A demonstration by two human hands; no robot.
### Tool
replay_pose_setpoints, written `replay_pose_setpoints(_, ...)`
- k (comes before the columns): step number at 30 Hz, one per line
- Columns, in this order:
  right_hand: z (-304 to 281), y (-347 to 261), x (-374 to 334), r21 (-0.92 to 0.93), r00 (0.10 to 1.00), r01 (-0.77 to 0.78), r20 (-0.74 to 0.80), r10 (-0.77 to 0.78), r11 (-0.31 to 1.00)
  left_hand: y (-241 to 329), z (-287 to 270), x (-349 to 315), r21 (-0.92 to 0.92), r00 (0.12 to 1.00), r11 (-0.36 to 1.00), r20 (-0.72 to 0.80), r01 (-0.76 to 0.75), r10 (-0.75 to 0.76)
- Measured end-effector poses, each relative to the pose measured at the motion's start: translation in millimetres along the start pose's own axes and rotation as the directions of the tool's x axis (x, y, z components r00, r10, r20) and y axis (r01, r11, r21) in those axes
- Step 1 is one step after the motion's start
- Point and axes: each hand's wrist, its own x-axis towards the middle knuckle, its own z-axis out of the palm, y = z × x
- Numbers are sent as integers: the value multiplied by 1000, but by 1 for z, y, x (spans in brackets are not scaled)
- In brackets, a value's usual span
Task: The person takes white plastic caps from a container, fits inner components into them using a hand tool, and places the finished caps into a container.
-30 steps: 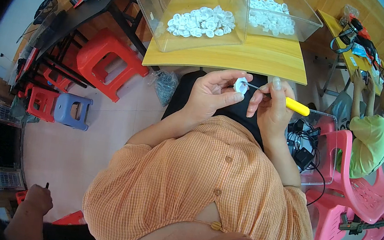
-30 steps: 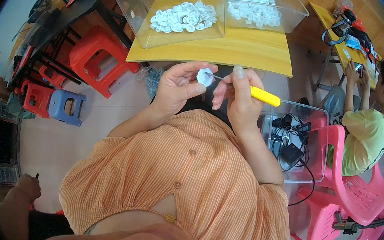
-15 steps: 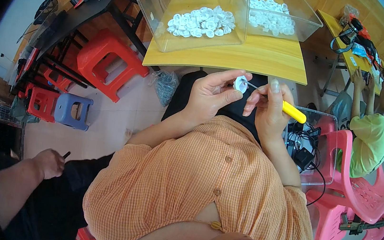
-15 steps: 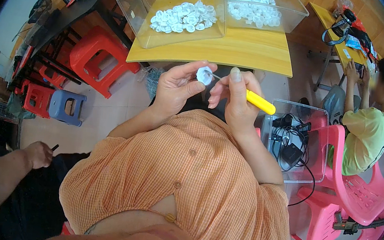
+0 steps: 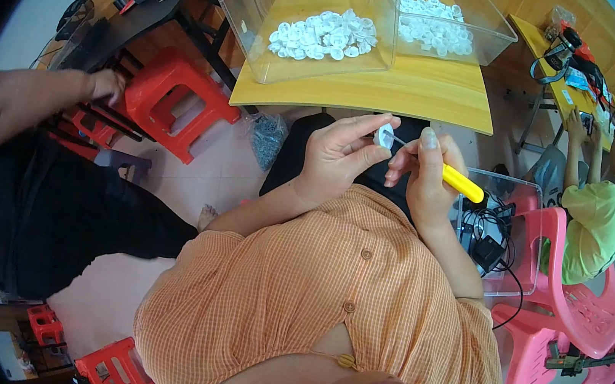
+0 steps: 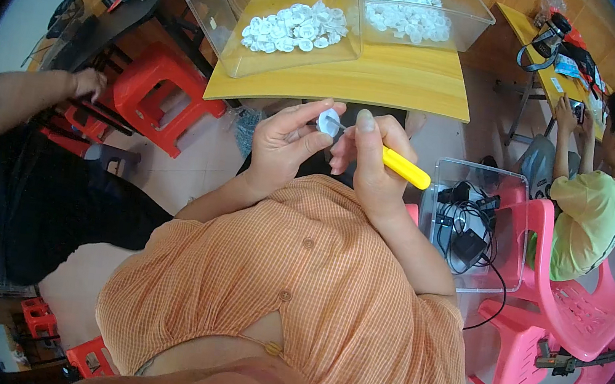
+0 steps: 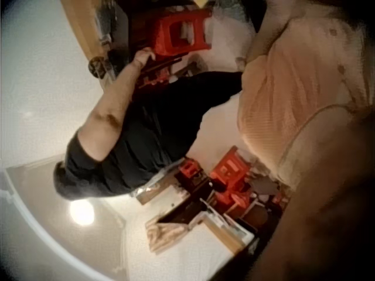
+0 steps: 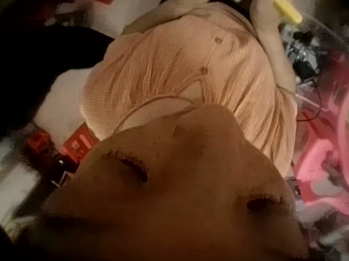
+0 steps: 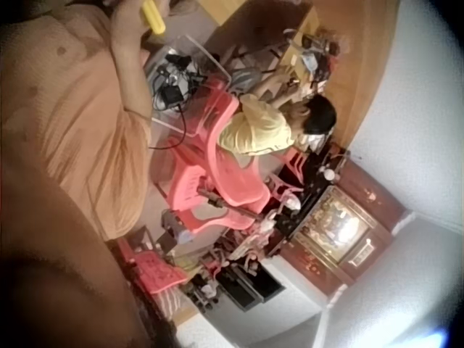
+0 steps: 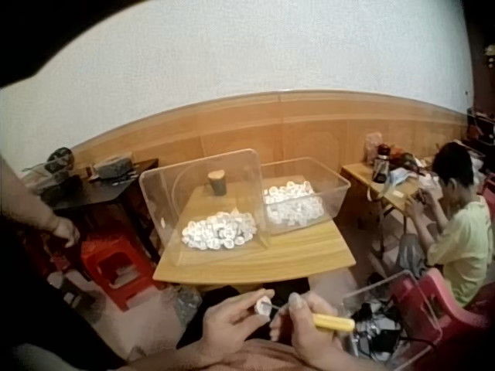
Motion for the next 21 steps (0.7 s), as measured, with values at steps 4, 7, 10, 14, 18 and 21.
replay_pose_setpoints(4,0,-1,0,-10,1000,-1,10,1,1000,-1,-1,0,93,1000,995,2,-24,24)
replay_pose_setpoints(7,1,-2,2,19,999,-40,9,40,999,0,1,-1,86,1000,996,-24,7,-5)
replay_pose_setpoints(10,4,-5,2,56,997,-74,-16,75,996,-1,3,-1,38,999,999,-51,-4,6)
replay_pose_setpoints(14,6,1,-4,-85,998,53,33,-50,995,-5,1,0,145,996,988,-65,-53,63)
replay_pose_setpoints(18,3,-6,-3,-20,999,-17,29,18,1000,-3,-2,1,179,998,982,9,-56,55)
replay_pose_setpoints(21,1,-9,0,79,998,-66,7,65,995,-3,-3,4,3,1000,1000,23,-5,5)
